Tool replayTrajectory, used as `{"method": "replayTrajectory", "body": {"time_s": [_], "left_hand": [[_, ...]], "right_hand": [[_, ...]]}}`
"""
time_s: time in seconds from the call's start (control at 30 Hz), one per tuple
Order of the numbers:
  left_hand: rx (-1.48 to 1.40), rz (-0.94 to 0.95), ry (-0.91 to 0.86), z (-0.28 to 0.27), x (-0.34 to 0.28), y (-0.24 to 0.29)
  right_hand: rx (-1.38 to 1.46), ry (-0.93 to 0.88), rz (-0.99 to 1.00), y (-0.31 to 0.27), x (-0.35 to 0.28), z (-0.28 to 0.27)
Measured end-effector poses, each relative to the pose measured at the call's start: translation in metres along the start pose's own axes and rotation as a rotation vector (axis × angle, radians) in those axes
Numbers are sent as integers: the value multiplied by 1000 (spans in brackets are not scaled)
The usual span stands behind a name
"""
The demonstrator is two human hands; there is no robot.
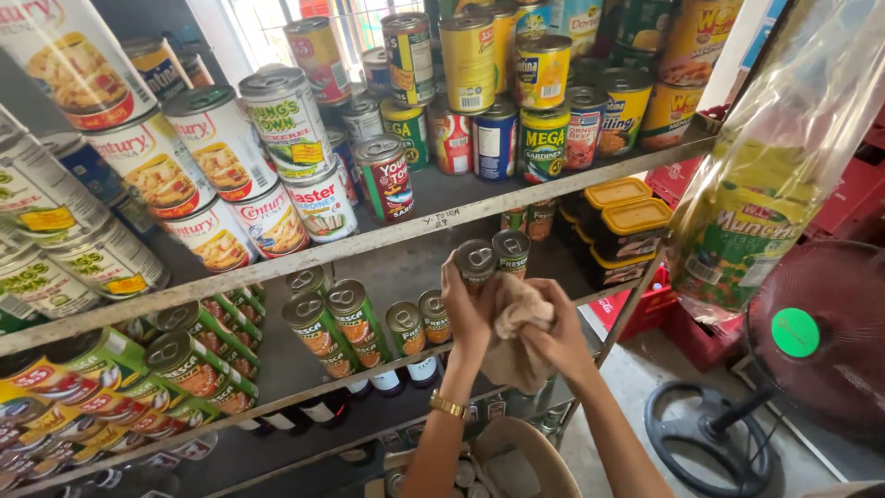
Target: Cleaning and organizing canned food items on retail shelves using a cloth.
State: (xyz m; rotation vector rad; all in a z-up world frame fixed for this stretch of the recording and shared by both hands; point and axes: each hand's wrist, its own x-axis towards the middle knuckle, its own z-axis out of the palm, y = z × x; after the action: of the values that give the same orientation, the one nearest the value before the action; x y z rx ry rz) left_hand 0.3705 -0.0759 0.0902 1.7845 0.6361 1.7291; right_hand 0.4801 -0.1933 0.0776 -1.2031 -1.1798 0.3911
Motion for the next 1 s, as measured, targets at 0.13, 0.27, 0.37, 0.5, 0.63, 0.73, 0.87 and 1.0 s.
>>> {"method": "replayTrajectory", "body": {"time_s": [0.13, 0.27, 0.37, 0.5, 0.63, 0.73, 0.87, 1.0], "left_hand": [[34, 77, -24, -34, -16, 45], [20, 32, -212, -76, -61, 62], [24, -103, -347, -108, -86, 75], [103, 146, -350, -148, -102, 72], [28, -227, -372, -194, -111, 103], [-20, -118, -209, -216, -129, 102], [158, -173, -232, -241, -141, 107], [206, -162, -199, -257, -147, 106]], "right_hand": [[-27, 81, -64, -44, -23, -20], [-24, 178, -137, -86, -46, -7], [-35, 49, -146, -100, -79, 26], [-119, -254, -137, -105, -114, 79], [-160, -261, -152, -115, -136, 113], [-179, -225, -198, -115, -144, 130], [-229, -204, -152, -111, -161, 137], [-278, -247, -66, -120, -177, 140]]}}
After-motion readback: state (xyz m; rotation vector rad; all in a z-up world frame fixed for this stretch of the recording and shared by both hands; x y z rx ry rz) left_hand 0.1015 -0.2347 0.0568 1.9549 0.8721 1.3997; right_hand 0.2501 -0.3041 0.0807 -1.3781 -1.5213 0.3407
